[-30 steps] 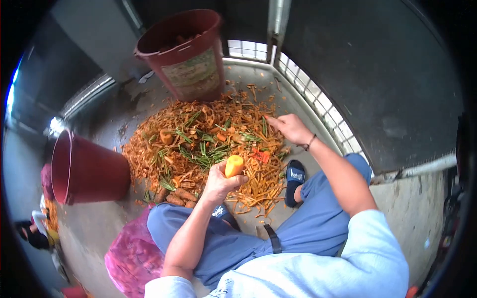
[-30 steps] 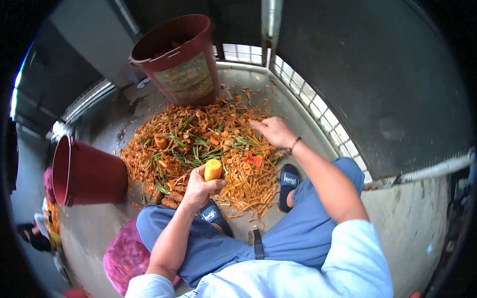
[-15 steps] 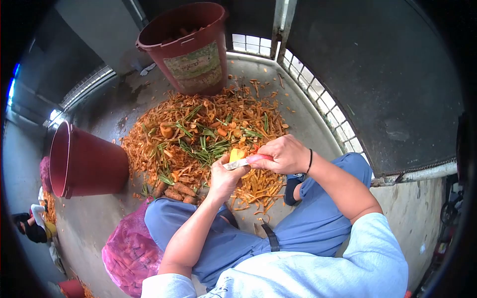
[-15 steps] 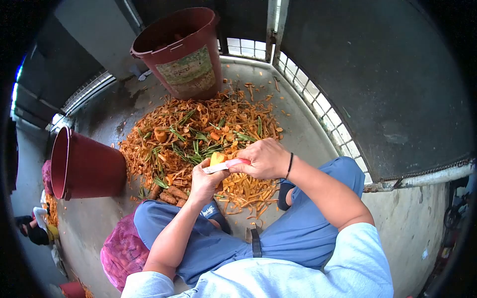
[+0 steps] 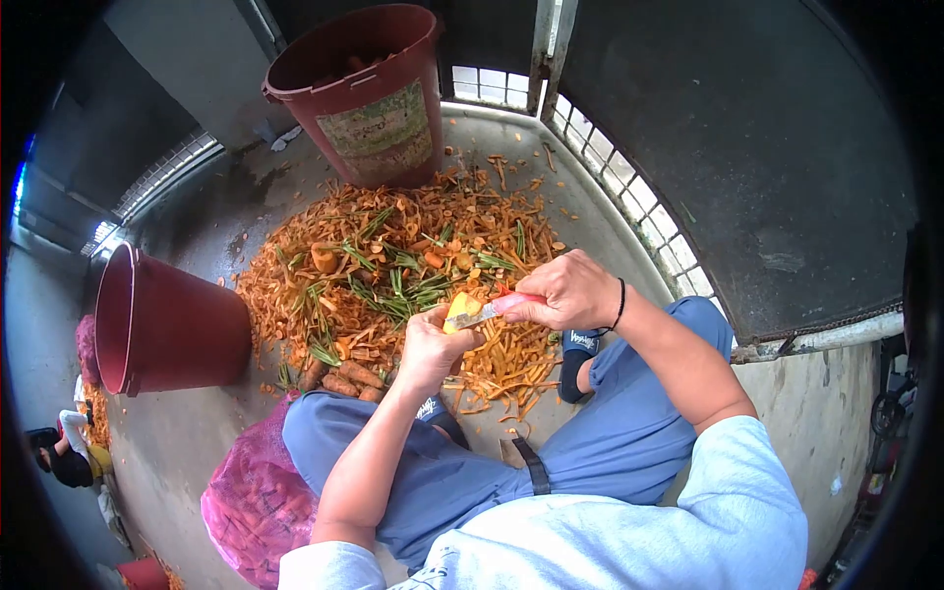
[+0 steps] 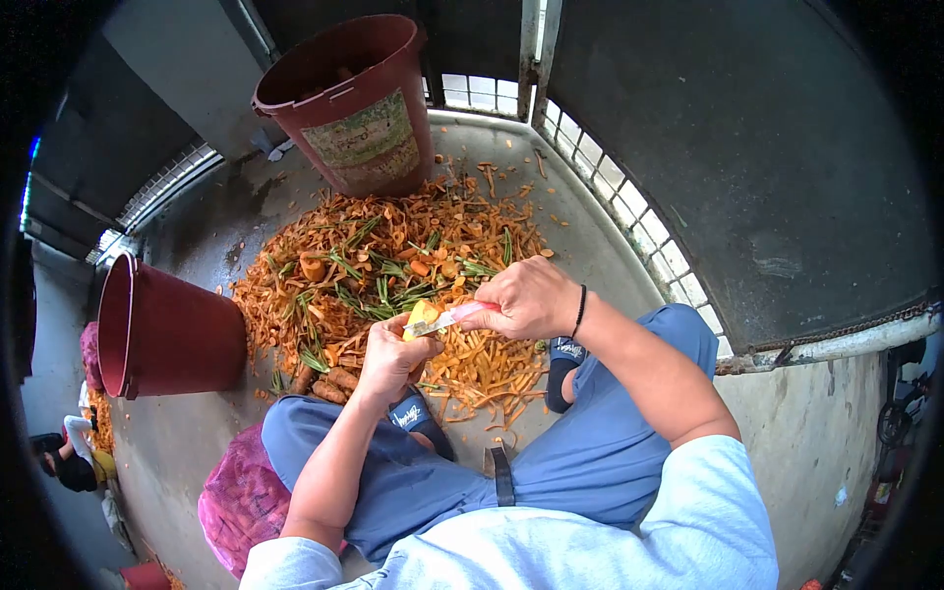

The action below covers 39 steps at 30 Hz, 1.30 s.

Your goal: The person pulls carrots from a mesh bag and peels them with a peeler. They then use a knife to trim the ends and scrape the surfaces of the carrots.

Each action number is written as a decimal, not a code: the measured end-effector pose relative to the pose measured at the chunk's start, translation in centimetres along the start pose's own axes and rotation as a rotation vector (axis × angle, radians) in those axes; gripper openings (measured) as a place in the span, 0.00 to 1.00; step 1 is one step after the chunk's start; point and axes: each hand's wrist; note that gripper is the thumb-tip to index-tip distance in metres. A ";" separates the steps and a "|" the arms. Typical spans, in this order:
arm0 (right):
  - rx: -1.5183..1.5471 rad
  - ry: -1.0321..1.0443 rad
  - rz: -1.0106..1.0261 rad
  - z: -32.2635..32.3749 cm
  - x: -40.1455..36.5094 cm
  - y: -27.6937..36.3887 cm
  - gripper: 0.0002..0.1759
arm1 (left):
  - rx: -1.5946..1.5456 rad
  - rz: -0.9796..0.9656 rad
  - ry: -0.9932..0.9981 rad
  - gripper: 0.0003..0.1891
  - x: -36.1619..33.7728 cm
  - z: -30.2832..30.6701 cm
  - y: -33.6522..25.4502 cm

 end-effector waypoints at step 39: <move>0.206 -0.114 -0.261 1.1 0.3 -1.9 0.23 | 0.182 -0.087 -0.009 0.24 0.3 -0.1 0.8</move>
Point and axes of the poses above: each hand's wrist, its own x-axis towards the middle knuckle, its own z-axis out of the back of the hand, y = z × x, and after that the axes turned 9 degrees about y, right-handed
